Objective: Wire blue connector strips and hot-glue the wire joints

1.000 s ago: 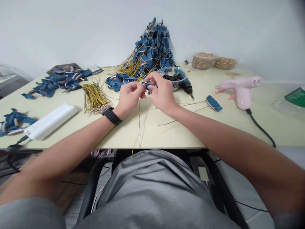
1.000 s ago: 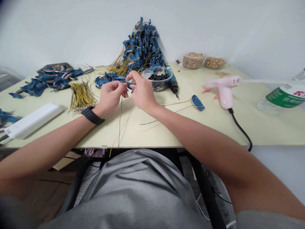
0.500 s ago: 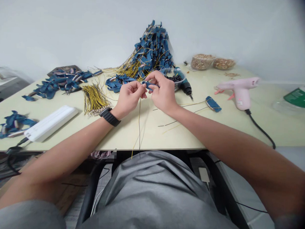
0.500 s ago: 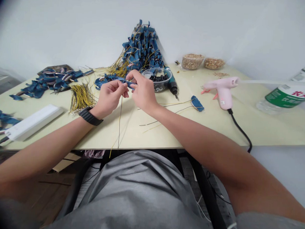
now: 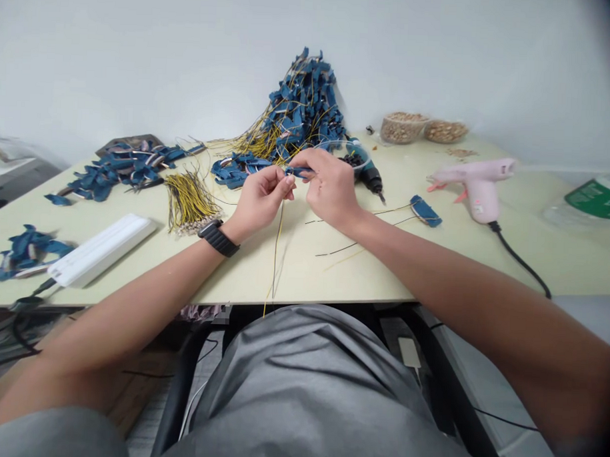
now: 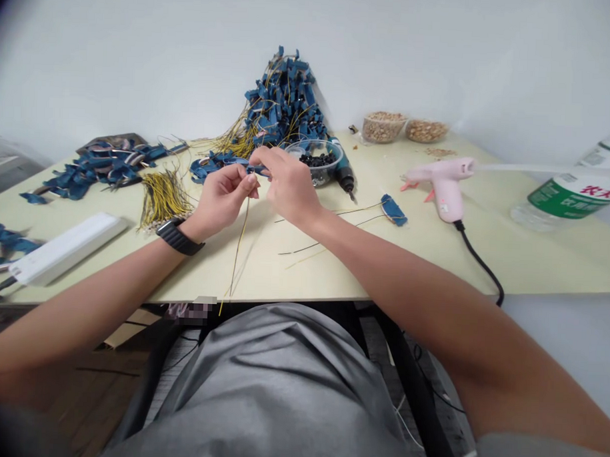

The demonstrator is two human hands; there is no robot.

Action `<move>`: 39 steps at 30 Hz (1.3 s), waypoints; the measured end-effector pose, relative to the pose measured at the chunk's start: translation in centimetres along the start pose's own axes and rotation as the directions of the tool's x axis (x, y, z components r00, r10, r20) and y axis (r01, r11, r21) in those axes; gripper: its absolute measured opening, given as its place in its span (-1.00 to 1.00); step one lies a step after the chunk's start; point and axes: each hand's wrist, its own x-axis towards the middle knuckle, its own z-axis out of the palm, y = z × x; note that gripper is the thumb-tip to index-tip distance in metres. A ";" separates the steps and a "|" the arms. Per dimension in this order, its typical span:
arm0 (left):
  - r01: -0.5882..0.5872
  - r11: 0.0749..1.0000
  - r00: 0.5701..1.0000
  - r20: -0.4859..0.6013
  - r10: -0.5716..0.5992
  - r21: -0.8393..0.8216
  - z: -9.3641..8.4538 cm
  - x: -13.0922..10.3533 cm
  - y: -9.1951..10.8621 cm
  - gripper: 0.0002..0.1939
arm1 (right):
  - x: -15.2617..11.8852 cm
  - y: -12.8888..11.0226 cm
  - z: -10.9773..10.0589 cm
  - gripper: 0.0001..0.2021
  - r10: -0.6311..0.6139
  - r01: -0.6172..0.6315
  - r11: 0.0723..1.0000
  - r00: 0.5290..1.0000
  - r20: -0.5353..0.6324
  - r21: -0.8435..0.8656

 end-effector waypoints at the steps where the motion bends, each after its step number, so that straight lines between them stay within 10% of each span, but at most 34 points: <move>1: -0.006 1.000 1.000 -0.006 0.006 0.005 0.0 0.0 -0.1 -0.20 | 0.0 -0.1 0.0 -0.67 0.001 -0.001 1.000 1.000 0.007 -0.009; 10: -0.083 0.980 0.989 -0.109 0.104 0.181 -0.9 0.0 -0.8 -0.24 | 0.1 -2.1 -0.1 -0.55 0.020 -0.017 0.990 1.000 -0.019 0.139; 18: -0.140 0.960 0.973 -0.147 0.179 0.241 -1.0 0.1 0.4 -0.60 | 0.8 -3.4 -0.2 -0.56 0.274 -0.276 0.944 0.961 0.037 0.180; 28: -0.308 0.893 0.923 -0.125 0.364 0.327 -1.0 -0.5 1.1 -0.87 | 0.1 -2.4 0.3 -0.64 0.207 -0.186 0.955 0.976 -0.071 0.232; 39: -0.263 0.911 0.940 -0.130 0.317 0.317 -0.8 -0.5 1.9 -0.60 | 0.5 -2.7 -0.2 -0.66 0.173 -0.165 0.980 0.982 -0.072 0.110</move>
